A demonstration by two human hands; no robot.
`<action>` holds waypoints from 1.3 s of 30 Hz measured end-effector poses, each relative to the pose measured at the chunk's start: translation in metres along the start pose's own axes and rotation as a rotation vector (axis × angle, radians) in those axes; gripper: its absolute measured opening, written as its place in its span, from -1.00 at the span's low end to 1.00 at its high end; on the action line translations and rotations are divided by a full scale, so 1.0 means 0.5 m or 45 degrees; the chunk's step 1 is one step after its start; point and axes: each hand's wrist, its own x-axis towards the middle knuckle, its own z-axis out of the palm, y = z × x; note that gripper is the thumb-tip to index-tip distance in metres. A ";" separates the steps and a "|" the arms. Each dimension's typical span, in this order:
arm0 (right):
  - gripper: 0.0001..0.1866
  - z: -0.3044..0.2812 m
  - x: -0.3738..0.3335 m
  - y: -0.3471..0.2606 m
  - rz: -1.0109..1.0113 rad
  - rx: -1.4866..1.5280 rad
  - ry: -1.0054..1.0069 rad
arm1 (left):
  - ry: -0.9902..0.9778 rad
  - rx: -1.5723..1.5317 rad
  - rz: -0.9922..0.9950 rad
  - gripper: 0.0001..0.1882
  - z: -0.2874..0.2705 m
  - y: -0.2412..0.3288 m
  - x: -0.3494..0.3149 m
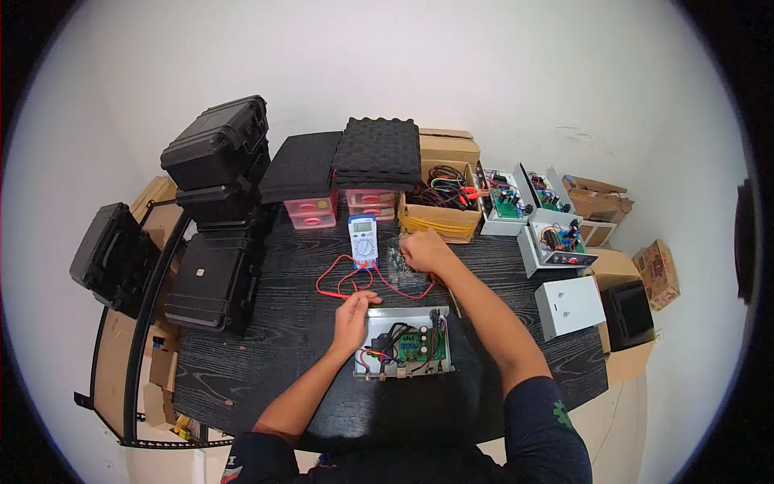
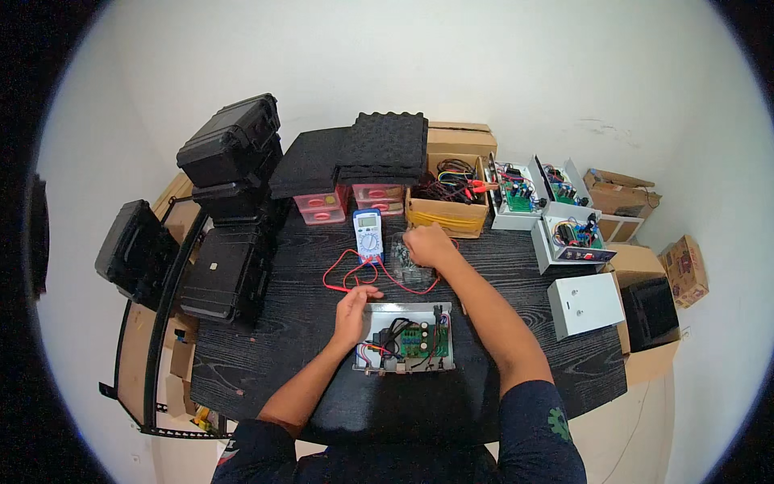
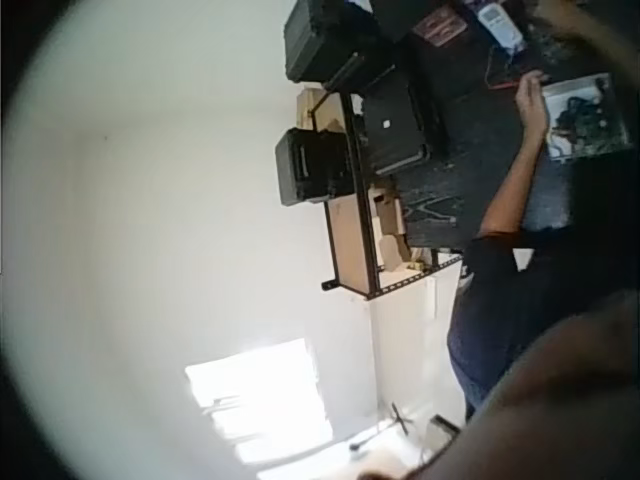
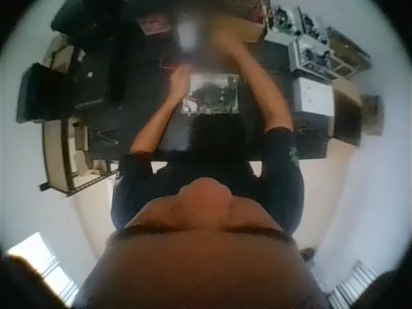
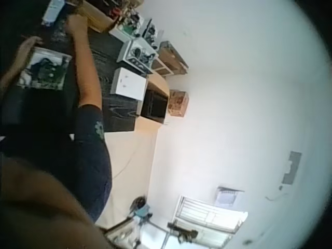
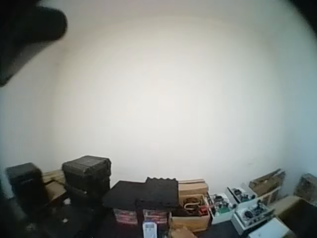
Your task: The person works on a small electronic device with a green circuit board inside a metal casing. They use a yellow screwdriver to tighten screws on the casing and a multimeter to test electrical connections on the board. The person handles wires and components within the device throughout the process.
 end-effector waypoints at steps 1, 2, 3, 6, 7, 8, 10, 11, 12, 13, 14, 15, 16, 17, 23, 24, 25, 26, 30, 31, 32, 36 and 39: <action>-0.80 -0.009 -0.002 -0.005 0.020 0.115 0.084 | -0.004 0.031 0.058 -0.61 -0.001 0.015 0.013; -0.82 -0.017 -0.003 -0.012 0.039 0.231 0.168 | -0.007 0.062 0.116 -0.61 -0.006 0.023 0.021; -0.82 -0.024 -0.018 -0.013 0.026 0.307 0.237 | 0.007 -0.039 0.126 -0.62 0.004 0.012 0.021; -0.85 -0.036 -0.048 -0.037 -0.063 0.660 0.338 | -0.010 -0.406 0.125 -0.64 0.011 -0.025 0.021; -0.85 -0.041 -0.051 -0.051 -0.126 0.856 0.298 | -0.032 -0.413 0.112 -0.63 0.008 -0.026 0.021; -0.86 -0.042 -0.052 -0.065 -0.190 1.052 0.255 | -0.052 -0.421 0.100 -0.62 0.006 -0.026 0.021; -0.84 -0.020 -0.063 -0.103 -0.260 1.218 0.129 | -0.082 -0.433 0.080 -0.61 0.006 -0.022 0.019; -0.83 -0.013 -0.065 -0.117 -0.296 1.300 0.064 | -0.094 -0.437 0.077 -0.61 0.005 -0.025 0.020; -0.81 -0.041 -0.073 -0.136 -0.298 1.143 -0.018 | -0.109 -0.441 0.078 -0.61 0.005 -0.026 0.022; -0.81 -0.030 -0.070 -0.139 -0.373 1.093 0.073 | -0.101 -0.439 0.066 -0.63 0.004 -0.027 0.023; -0.81 -0.011 -0.065 -0.140 -0.447 1.042 0.163 | -0.092 -0.437 0.053 -0.66 0.003 -0.028 0.024; -0.81 -0.007 -0.063 -0.145 -0.522 0.989 0.254 | -0.082 -0.435 0.042 -0.68 0.000 -0.032 0.025; -0.80 -0.005 -0.066 -0.145 -0.446 1.048 0.151 | -0.076 -0.446 0.001 -0.71 -0.005 -0.037 0.027; -0.79 -0.005 -0.066 -0.142 -0.371 1.196 0.112 | -0.068 -0.458 -0.040 -0.74 -0.012 -0.042 0.028; -0.89 -0.019 -0.027 -0.027 -0.013 0.428 0.223 | -0.022 -0.465 -0.123 -0.83 -0.011 -0.036 0.033; -0.88 -0.014 -0.021 -0.008 0.062 0.191 0.086 | -0.017 -0.457 -0.147 -0.83 -0.008 -0.030 0.033; -0.87 -0.005 -0.015 0.007 0.136 -0.046 -0.049 | -0.020 -0.452 -0.138 -0.83 -0.006 -0.029 0.035; -0.88 0.008 -0.012 0.019 0.138 0.076 -0.089 | -0.024 -0.446 -0.130 -0.83 -0.004 -0.027 0.036; -0.91 0.024 0.000 0.014 0.091 0.085 -0.212 | -0.017 -0.415 -0.086 -0.83 -0.006 -0.033 0.036; -0.91 0.026 0.000 0.016 0.096 0.105 -0.217 | -0.018 -0.423 -0.098 -0.83 -0.005 -0.032 0.035; -0.90 0.027 0.001 0.017 0.101 0.125 -0.222 | -0.019 -0.431 -0.111 -0.82 -0.005 -0.032 0.035; -0.89 0.029 0.004 0.018 0.128 0.166 -0.269 | -0.024 -0.432 -0.118 -0.82 -0.007 -0.033 0.036; -0.89 0.042 0.007 0.023 0.145 0.173 -0.254 | -0.023 -0.421 -0.104 -0.82 -0.007 -0.032 0.035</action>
